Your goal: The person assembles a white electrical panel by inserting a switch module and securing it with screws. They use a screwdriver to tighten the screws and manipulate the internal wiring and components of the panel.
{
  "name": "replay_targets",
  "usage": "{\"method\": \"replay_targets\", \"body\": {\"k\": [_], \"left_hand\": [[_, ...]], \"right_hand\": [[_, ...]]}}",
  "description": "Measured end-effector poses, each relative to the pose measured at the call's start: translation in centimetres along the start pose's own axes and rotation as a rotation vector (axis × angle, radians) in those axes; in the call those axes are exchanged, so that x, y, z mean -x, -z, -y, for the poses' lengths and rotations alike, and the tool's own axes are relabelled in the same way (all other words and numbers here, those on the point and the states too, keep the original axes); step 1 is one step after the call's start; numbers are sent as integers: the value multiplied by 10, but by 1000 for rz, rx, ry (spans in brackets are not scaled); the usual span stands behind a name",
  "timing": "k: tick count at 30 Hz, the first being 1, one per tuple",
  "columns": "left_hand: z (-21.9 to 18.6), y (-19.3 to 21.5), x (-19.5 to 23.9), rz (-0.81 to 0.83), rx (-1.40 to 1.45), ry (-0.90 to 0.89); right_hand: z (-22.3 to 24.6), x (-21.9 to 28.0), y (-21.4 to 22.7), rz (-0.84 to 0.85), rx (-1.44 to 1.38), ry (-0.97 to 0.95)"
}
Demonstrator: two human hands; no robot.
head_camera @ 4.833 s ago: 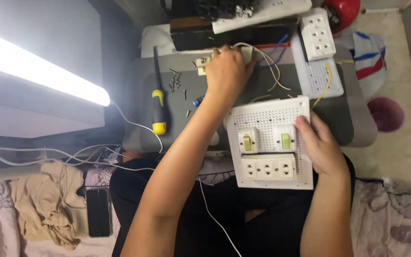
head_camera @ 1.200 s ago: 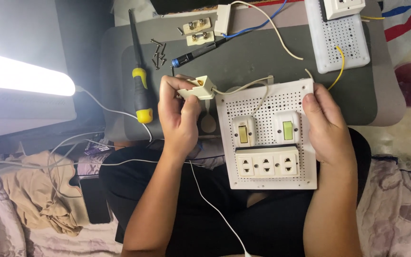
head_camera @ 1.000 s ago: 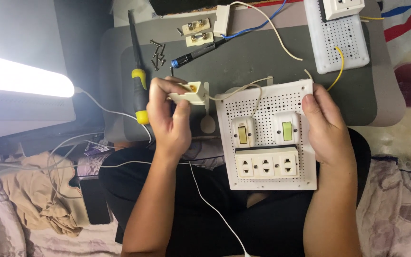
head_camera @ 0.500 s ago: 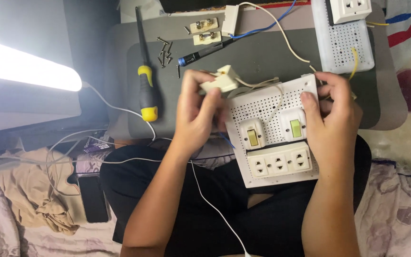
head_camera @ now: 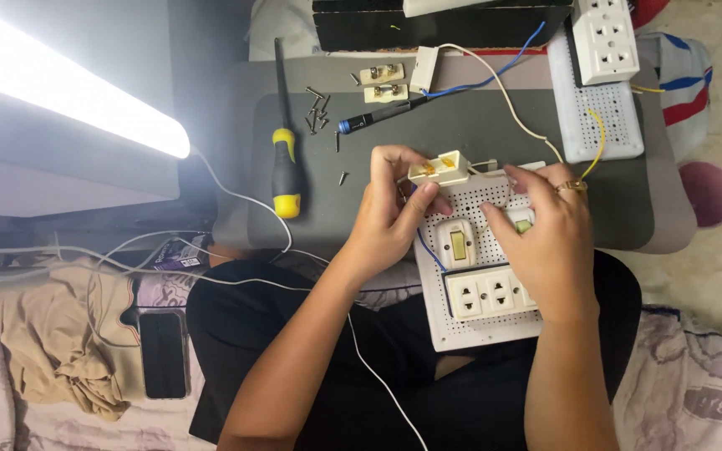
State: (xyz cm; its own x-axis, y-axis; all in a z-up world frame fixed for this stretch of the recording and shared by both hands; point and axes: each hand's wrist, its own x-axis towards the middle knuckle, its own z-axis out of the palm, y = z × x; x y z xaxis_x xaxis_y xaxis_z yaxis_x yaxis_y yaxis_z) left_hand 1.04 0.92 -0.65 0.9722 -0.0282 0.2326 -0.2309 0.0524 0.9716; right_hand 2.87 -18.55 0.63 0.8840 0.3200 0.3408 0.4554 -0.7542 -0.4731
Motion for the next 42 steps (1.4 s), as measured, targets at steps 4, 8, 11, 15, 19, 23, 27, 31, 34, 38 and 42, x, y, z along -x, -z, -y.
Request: {"method": "replay_targets", "body": {"k": [4,8,11,15,19,23,27,31,34,38,42], "left_hand": [[16,-1,3,-18,43,28],[21,-1,0,-65,57,39],[21,-5,0,-93,-8,47],[26,-3,-3,-129,16,84],[26,-3,-4,-139,122,175],[25,-2,-4,-120,130,179],[19,-3,-3,-128,155,176],[30,1,-4,-124,136,108],[39,0,8,-119,119,109],[23,-4,2,-123,145,128],[20,-3,2,-128,184,152]], "right_hand": [[-10,5,-7,-12,-13,-22],[0,3,-8,-124,-114,3],[6,4,-2,-173,-313,-77],[2,5,2,-74,-573,-123],[9,-7,16,92,-551,-94],[4,-12,10,81,-445,34],[15,-17,3,-72,-444,-19],[-10,-17,-10,-71,-442,35],[-13,-6,-11,-7,-361,93],[-3,-11,-3,-1,-399,149],[10,-11,3,10,-360,148]]}}
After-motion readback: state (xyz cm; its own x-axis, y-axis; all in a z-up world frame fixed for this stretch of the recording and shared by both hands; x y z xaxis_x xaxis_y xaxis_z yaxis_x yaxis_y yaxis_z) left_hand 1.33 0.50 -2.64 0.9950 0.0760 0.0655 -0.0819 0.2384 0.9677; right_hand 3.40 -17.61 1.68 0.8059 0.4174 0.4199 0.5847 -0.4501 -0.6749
